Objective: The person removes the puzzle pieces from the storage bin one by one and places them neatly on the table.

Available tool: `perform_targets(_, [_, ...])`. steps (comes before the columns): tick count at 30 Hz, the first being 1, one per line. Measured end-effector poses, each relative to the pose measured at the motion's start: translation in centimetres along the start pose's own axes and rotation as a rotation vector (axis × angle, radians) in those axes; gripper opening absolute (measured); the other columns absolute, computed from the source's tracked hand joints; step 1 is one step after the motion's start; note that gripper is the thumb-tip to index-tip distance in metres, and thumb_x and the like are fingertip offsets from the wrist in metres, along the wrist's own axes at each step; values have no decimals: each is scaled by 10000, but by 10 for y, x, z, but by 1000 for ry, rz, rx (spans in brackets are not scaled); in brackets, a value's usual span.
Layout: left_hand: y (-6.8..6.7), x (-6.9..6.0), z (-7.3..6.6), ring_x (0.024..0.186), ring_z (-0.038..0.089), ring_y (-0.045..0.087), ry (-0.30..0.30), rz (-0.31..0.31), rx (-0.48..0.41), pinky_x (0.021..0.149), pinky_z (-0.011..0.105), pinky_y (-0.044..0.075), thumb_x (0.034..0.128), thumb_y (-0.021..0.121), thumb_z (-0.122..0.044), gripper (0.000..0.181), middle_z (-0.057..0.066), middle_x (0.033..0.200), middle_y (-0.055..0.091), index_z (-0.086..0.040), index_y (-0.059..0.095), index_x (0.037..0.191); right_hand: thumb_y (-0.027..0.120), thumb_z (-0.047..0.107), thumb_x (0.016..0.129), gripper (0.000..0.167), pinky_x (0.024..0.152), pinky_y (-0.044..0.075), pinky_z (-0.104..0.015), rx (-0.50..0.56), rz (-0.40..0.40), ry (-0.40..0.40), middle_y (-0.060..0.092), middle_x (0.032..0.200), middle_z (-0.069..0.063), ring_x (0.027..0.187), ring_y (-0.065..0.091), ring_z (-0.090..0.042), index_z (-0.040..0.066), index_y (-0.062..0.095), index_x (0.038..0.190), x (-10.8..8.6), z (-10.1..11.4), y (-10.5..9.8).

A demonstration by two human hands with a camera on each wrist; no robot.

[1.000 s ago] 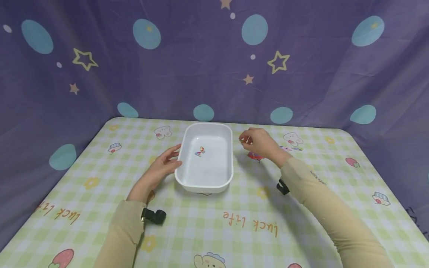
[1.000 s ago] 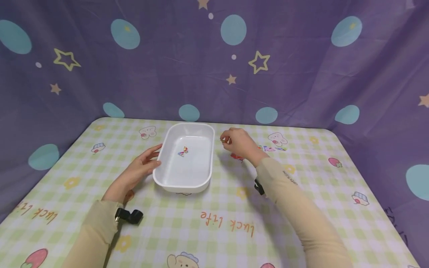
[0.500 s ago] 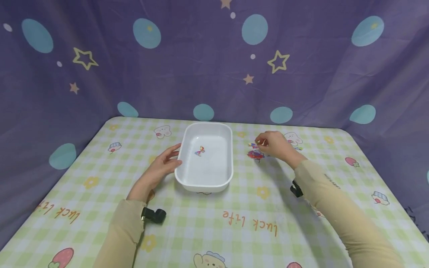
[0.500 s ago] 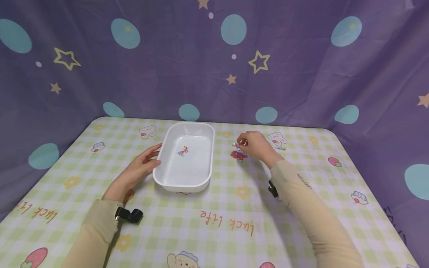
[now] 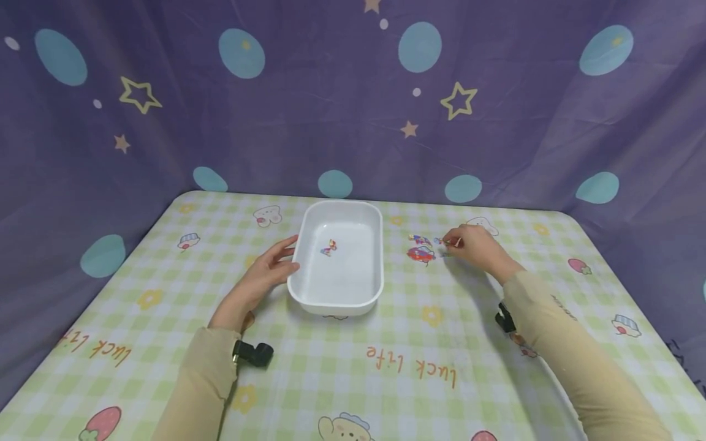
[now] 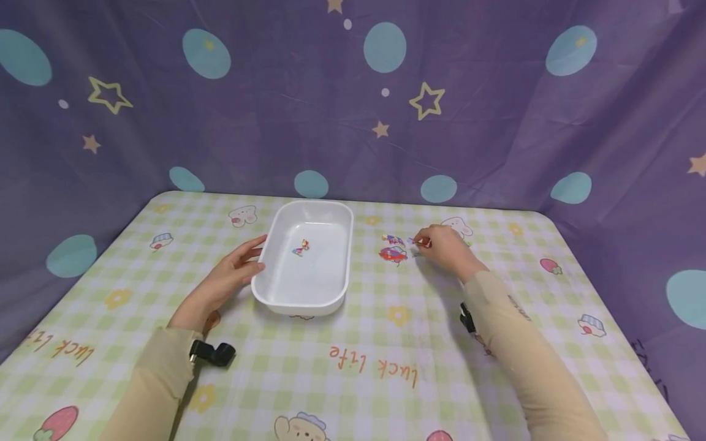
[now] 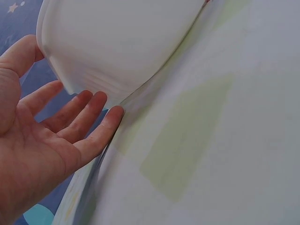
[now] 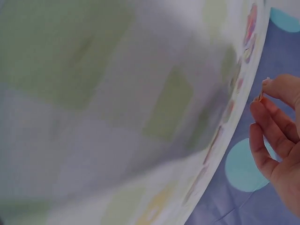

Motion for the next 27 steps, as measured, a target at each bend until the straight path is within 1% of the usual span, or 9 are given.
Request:
perform_targets(7, [1,0,1,1220,307,440,0,-2,-14,911,372,456,873,593,-189,643,116,1411,360,-246,280,1431,649,79,797,149,688,499,-365,-32,-3,-33,663,791,-66,733,601,-194,37,701,930,-9,-12,4])
perform_targets(14, [0,0,1,1225,305,436,-2,1,-5,919,378,447,881,585,-201,637,114,1418,352,-254,272,1433,644,65,787,124,698,471,-371,-52,10,2,626,782,-57,744,564,-194,70,702,896,-15,-23,7])
perform_targets(17, [0,0,1,1226,304,435,-4,5,-6,918,375,445,883,583,-199,635,113,1419,351,-255,272,1433,643,61,785,123,694,458,-373,-48,21,6,604,782,-61,750,547,-197,78,699,894,-16,-24,7])
perform_targets(22, [0,1,2,1225,300,436,-9,6,-7,918,375,444,883,585,-205,631,107,1418,353,-263,278,1431,645,57,786,131,687,451,-370,-63,18,-7,591,777,-56,745,537,-194,80,701,902,-17,-23,6])
perform_targets(27, [0,1,2,1221,302,440,-5,7,-7,924,383,440,881,587,-205,632,111,1416,354,-261,279,1430,641,66,800,138,730,464,-396,-81,10,-20,599,798,-56,772,547,-215,75,714,918,-18,-22,7])
Point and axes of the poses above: each hand's wrist, its own x-axis towards the middle knuckle, its own y-axis out of the palm, z = x × y, the point moved 6 cm from there along x, towards the middle knuckle
